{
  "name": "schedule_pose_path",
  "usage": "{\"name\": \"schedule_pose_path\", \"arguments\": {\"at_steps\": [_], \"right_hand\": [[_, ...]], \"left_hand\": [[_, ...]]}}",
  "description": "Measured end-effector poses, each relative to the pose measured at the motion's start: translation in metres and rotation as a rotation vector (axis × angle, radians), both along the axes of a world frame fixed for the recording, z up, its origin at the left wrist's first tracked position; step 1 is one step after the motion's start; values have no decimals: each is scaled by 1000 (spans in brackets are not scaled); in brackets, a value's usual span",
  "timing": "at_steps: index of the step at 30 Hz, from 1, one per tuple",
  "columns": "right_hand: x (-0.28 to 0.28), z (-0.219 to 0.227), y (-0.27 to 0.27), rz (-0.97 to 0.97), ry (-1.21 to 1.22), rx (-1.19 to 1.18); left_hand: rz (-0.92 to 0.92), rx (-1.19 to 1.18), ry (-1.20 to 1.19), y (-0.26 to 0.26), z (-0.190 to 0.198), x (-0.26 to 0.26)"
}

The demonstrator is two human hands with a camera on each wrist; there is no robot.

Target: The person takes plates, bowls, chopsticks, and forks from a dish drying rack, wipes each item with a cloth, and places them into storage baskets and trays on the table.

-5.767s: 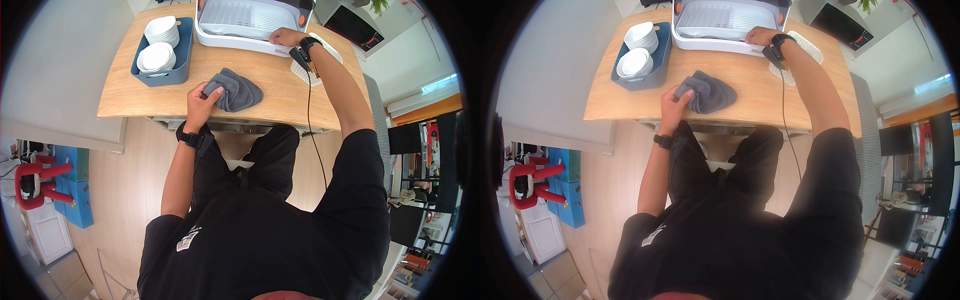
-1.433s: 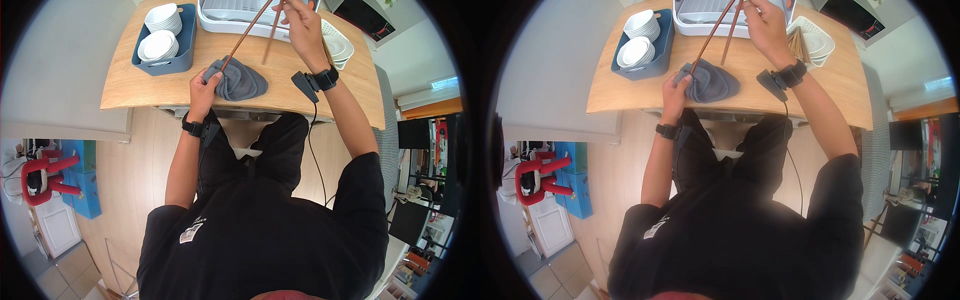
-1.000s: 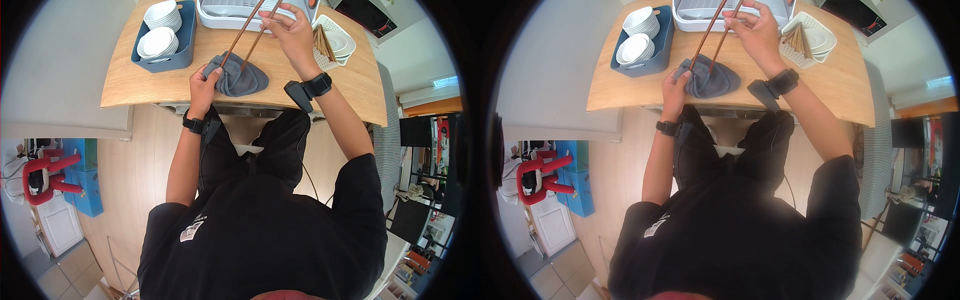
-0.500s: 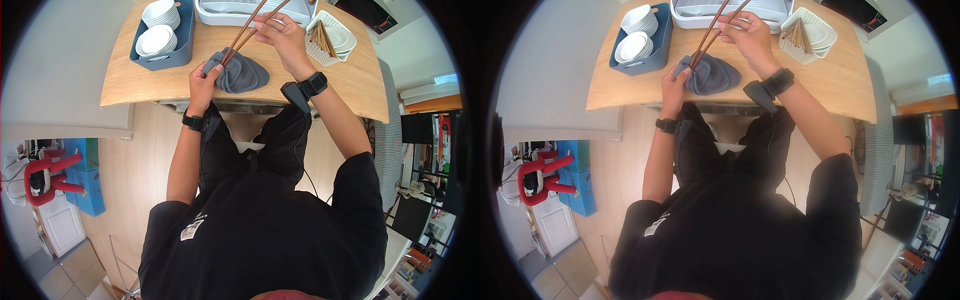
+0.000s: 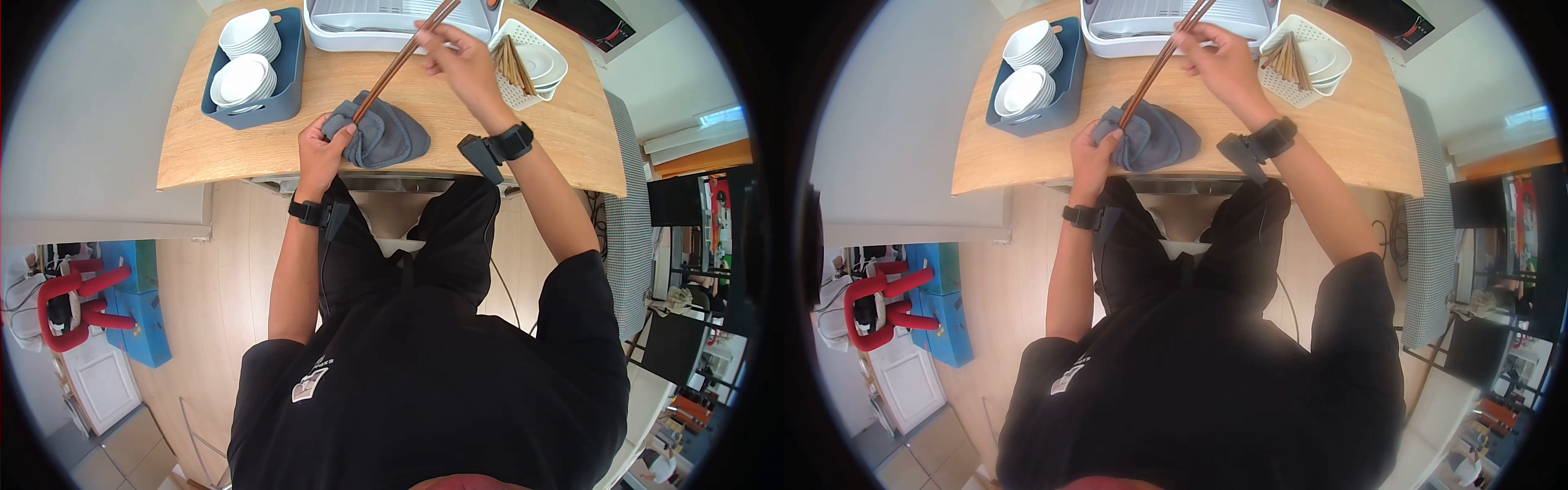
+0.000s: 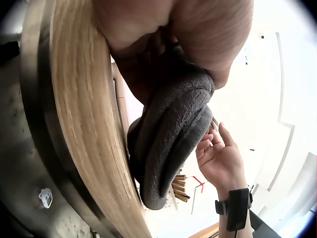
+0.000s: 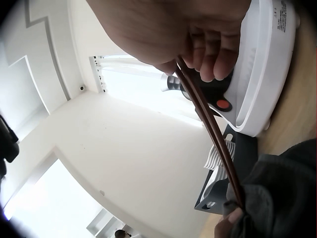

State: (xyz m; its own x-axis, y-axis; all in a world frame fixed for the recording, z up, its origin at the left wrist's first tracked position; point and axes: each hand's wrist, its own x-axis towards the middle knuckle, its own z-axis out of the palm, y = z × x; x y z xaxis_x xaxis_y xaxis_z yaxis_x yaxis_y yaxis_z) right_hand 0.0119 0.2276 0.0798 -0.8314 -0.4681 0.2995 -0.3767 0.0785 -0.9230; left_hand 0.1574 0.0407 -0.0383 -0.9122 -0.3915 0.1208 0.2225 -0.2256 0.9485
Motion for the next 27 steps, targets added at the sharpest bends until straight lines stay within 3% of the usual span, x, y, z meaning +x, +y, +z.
{"name": "schedule_pose_path", "arguments": {"at_steps": [1, 3, 4, 7, 11, 19, 23, 25, 27], "right_hand": [[-3, 5, 3, 0, 1, 3], [-15, 12, 13, -66, -127, -206], [-20, 19, 20, 11, -96, -219], [-21, 30, 24, -35, -208, -284], [-25, 28, 22, -86, -204, -305], [-32, 43, 41, -33, -138, -131], [-32, 47, 66, -17, -179, -239], [-25, 47, 70, -222, -90, -350], [-19, 33, 77, -220, -84, -385]], "left_hand": [[6, -4, -1, 0, 0, 0], [4, -10, -2, 0, 0, 1], [1, -18, -2, 0, 1, 1], [-10, -41, 2, -1, 1, 0], [-13, -61, 6, -2, 1, 2], [-11, -24, 20, -2, 1, 1], [34, 46, 51, -2, -5, -2], [82, 122, 74, -2, -6, -4], [80, 164, 86, -2, -7, -5]]}}
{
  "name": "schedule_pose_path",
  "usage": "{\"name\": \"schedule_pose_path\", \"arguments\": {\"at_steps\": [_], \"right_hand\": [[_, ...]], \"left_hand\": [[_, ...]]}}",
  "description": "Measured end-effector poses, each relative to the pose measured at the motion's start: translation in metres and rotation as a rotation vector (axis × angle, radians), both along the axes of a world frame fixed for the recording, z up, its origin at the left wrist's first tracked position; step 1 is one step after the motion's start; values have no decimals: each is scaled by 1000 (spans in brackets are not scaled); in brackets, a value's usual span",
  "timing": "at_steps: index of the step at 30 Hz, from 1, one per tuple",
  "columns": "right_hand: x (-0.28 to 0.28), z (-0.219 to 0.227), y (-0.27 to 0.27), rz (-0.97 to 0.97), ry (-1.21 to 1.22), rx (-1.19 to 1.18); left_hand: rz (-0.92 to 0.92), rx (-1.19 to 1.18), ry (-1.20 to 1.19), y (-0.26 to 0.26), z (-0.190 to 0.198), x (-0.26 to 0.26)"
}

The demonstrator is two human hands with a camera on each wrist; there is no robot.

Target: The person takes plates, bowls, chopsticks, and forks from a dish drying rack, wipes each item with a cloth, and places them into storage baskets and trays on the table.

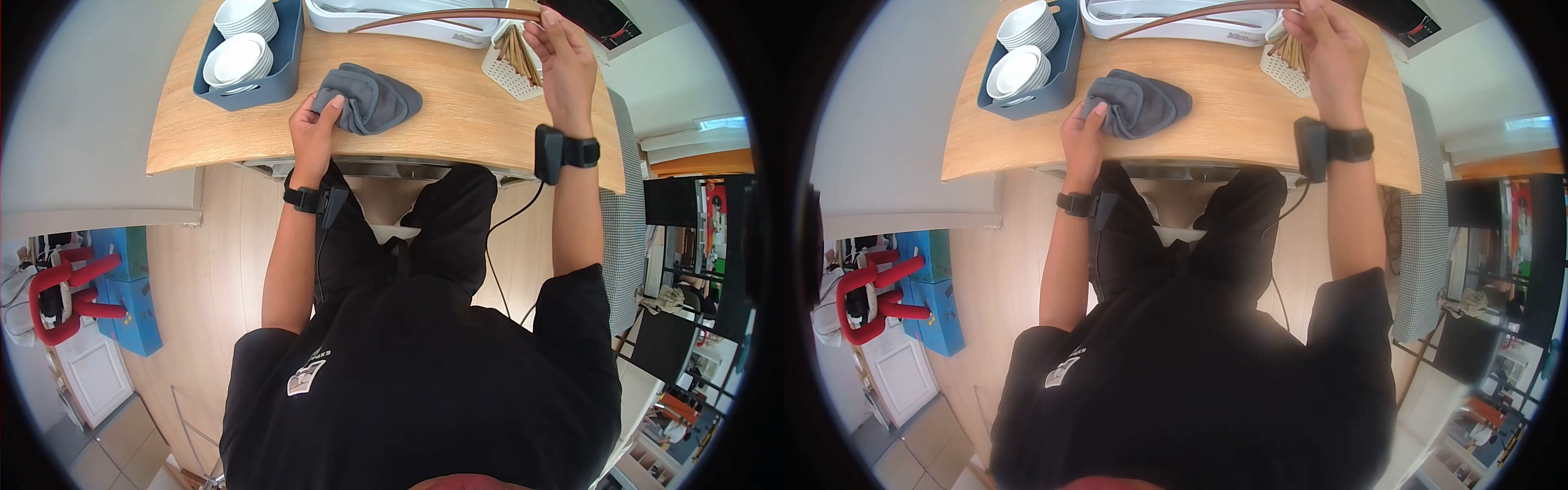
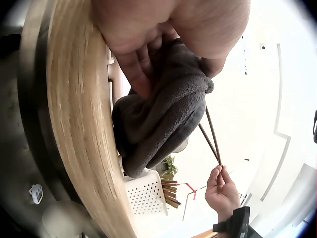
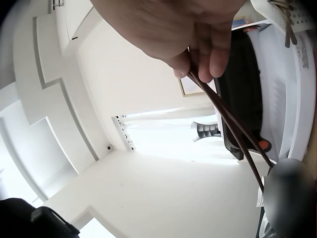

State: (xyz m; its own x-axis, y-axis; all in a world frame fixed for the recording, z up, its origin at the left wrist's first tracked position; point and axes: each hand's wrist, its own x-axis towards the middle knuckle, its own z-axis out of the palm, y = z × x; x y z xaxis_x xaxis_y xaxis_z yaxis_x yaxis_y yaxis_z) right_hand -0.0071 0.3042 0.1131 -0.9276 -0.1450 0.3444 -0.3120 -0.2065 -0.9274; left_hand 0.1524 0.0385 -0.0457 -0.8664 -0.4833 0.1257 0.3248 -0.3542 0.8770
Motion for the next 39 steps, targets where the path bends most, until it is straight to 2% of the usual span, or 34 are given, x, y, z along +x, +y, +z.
{"name": "schedule_pose_path", "arguments": {"at_steps": [3, 6, 10, 15, 18, 22, 24, 27, 31, 39], "right_hand": [[23, -23, -3, -115, 33, -187], [59, -45, -18, -208, 55, -195], [105, -73, -33, -234, 3, -149], [143, -101, -24, -121, -82, -128], [161, -109, -17, -118, -118, -141], [169, -121, -9, -131, -29, -144], [171, -126, -4, -83, 77, -73], [178, -115, -1, -77, 141, -26], [184, -113, 3, -86, 143, 1], [179, -137, 11, -65, 113, 141]], "left_hand": [[-27, 61, 14, 1, 5, 0], [-52, 83, 9, -2, -1, 0], [-78, 135, 42, -1, 2, -1], [-72, 127, 8, -3, -1, -1], [-80, 148, 23, 0, 4, 0], [-98, 92, 7, -4, 0, 1], [-83, 116, 15, -2, 2, 0], [-70, 141, 28, -1, 3, -1], [-65, 146, 31, -1, 4, 0], [-80, 158, 43, -2, 3, 0]]}}
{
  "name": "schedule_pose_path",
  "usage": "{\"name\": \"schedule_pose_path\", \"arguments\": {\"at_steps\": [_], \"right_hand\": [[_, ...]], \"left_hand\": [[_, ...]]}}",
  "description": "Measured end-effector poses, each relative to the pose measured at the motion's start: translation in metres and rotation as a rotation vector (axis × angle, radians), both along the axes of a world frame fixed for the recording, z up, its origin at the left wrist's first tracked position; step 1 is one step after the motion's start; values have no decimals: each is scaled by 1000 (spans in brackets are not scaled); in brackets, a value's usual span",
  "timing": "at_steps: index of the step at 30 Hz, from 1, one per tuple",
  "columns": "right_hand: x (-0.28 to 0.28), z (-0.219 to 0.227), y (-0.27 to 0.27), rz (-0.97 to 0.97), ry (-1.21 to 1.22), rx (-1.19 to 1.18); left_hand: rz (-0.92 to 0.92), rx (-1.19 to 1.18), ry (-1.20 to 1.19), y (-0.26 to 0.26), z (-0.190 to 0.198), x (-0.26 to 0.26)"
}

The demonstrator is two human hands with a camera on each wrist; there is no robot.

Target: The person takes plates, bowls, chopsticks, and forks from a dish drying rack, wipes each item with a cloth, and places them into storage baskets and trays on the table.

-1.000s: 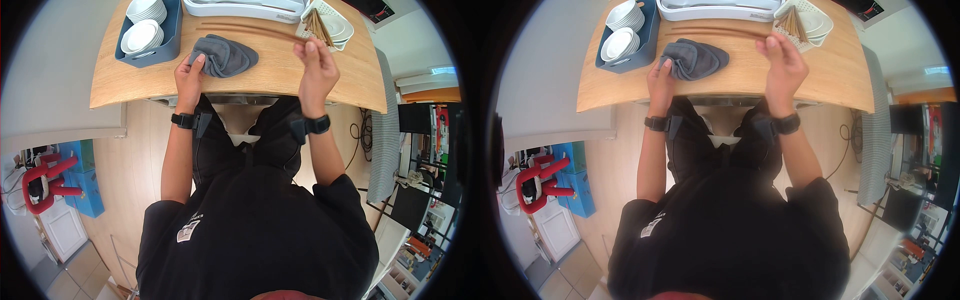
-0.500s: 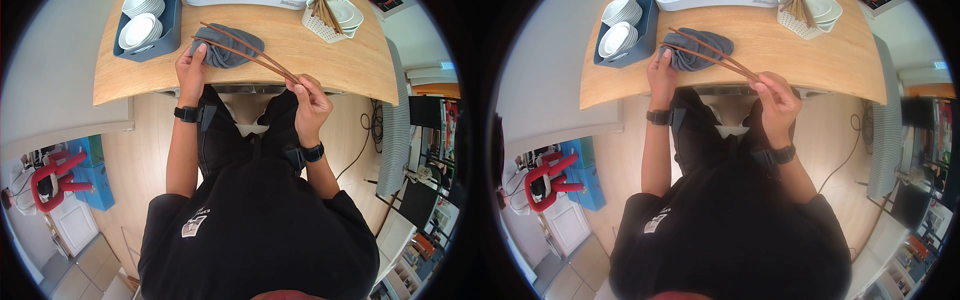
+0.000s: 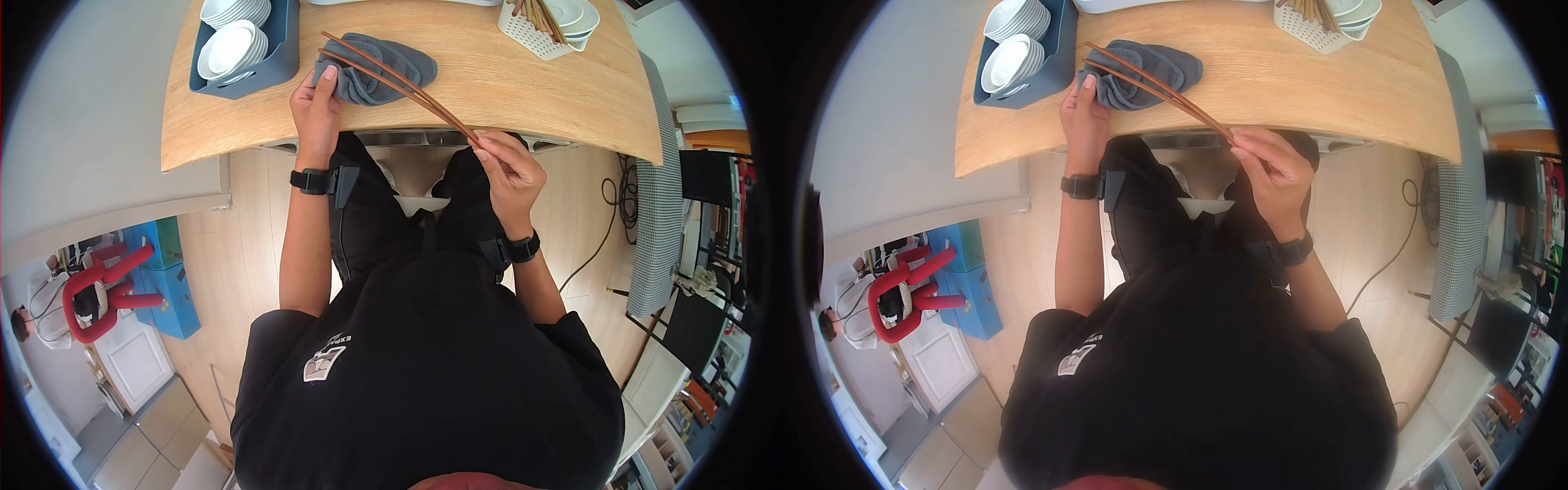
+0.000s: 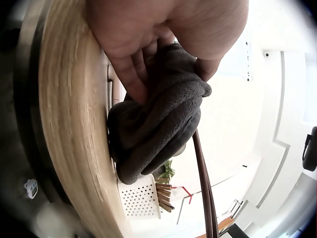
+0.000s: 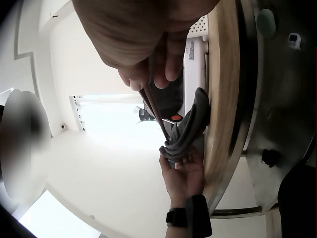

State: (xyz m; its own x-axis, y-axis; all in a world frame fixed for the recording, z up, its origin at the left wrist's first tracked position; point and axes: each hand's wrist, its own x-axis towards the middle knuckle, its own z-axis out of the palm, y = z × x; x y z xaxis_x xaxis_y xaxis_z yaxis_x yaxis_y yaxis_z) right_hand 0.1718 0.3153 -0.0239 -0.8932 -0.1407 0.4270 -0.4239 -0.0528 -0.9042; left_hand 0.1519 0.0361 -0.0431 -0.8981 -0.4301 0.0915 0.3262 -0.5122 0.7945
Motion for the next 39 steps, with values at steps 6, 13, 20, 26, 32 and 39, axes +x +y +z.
{"name": "schedule_pose_path", "arguments": {"at_steps": [6, 13, 20, 26, 32, 39], "right_hand": [[-3, 8, 6, 2, 216, 246], [-1, -4, -5, -40, 123, 209], [-7, -11, -35, 7, -325, -91], [-20, -16, -62, 117, -399, -117], [-26, -16, -64, 172, -454, -290], [-29, -7, -37, -17, -584, -40]], "left_hand": [[2, -1, -4, 0, 1, 0], [-37, -34, 13, -1, 1, 1], [-125, -95, -2, 0, 2, 2], [-117, -131, -14, -2, -1, 5], [-32, -142, -30, 3, 0, 5], [-25, -154, -44, 2, 3, 5]]}}
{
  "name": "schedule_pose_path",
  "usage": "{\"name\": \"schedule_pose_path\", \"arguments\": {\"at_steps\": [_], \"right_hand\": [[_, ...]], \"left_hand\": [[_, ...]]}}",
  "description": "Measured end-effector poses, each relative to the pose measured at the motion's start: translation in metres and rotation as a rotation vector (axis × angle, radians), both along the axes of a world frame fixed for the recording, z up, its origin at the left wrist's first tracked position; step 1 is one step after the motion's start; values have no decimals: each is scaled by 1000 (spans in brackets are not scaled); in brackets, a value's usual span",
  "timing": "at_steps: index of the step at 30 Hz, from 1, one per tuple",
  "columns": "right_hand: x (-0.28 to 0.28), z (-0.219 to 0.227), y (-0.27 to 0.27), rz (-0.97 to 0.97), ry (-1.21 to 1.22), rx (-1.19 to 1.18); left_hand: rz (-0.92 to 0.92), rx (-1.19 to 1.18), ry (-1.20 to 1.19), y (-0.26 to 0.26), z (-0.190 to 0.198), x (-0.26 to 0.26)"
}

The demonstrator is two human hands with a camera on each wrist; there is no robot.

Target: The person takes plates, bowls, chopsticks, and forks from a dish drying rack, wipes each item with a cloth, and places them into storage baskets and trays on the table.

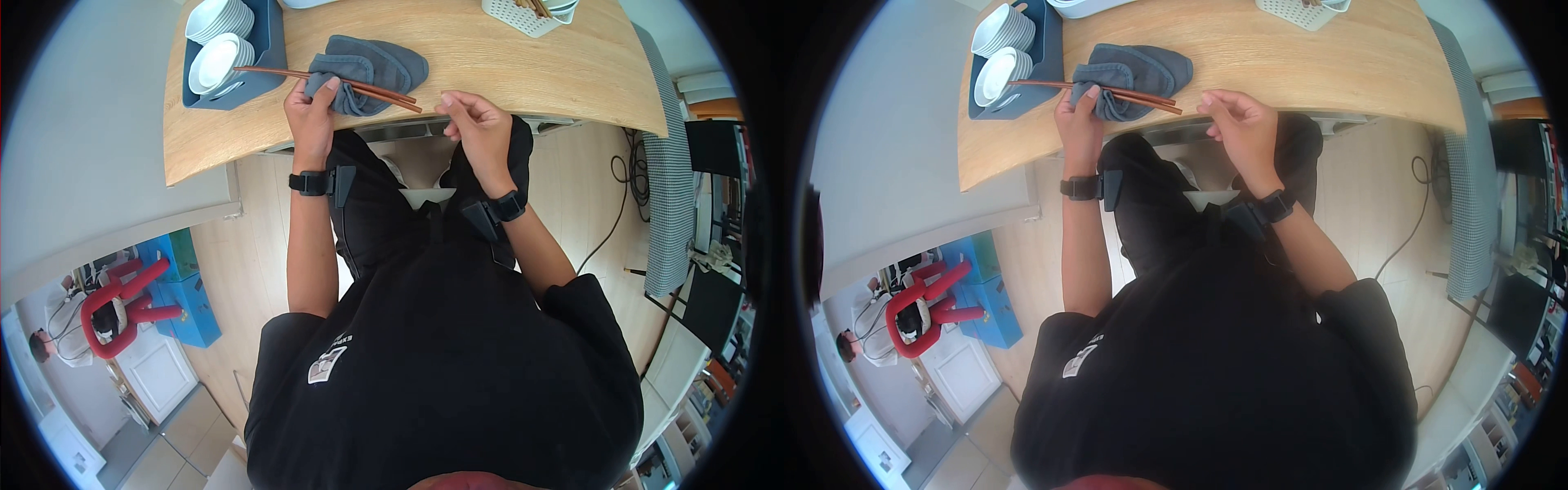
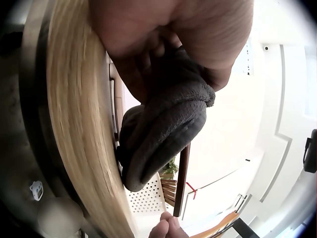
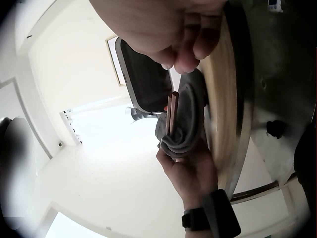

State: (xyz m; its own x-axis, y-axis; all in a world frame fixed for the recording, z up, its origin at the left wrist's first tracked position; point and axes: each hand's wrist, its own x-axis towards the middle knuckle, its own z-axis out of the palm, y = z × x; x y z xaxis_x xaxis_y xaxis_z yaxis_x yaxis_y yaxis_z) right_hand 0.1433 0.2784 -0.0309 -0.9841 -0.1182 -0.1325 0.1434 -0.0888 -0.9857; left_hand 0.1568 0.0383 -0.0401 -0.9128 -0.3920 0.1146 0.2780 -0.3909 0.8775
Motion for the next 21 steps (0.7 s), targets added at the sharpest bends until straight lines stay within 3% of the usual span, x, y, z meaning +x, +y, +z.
{"name": "schedule_pose_path", "arguments": {"at_steps": [2, 4, 7, 15, 17, 21], "right_hand": [[-7, 8, 1, -20, -6, 85], [-19, 9, 0, -18, 278, 207], [-30, 7, -9, 40, 402, 333], [-13, 17, -8, 41, 388, 284], [-6, 16, -5, 284, 212, 107], [1, 11, -3, 376, 229, 173]], "left_hand": [[-12, -6, -6, -1, -1, 1], [-35, 10, -8, -1, -1, 1], [-15, 8, -17, -1, -2, 1], [-6, -9, 1, 0, -1, 1], [-15, 0, 5, 0, -3, 0], [-14, -23, 12, 1, -1, 1]]}}
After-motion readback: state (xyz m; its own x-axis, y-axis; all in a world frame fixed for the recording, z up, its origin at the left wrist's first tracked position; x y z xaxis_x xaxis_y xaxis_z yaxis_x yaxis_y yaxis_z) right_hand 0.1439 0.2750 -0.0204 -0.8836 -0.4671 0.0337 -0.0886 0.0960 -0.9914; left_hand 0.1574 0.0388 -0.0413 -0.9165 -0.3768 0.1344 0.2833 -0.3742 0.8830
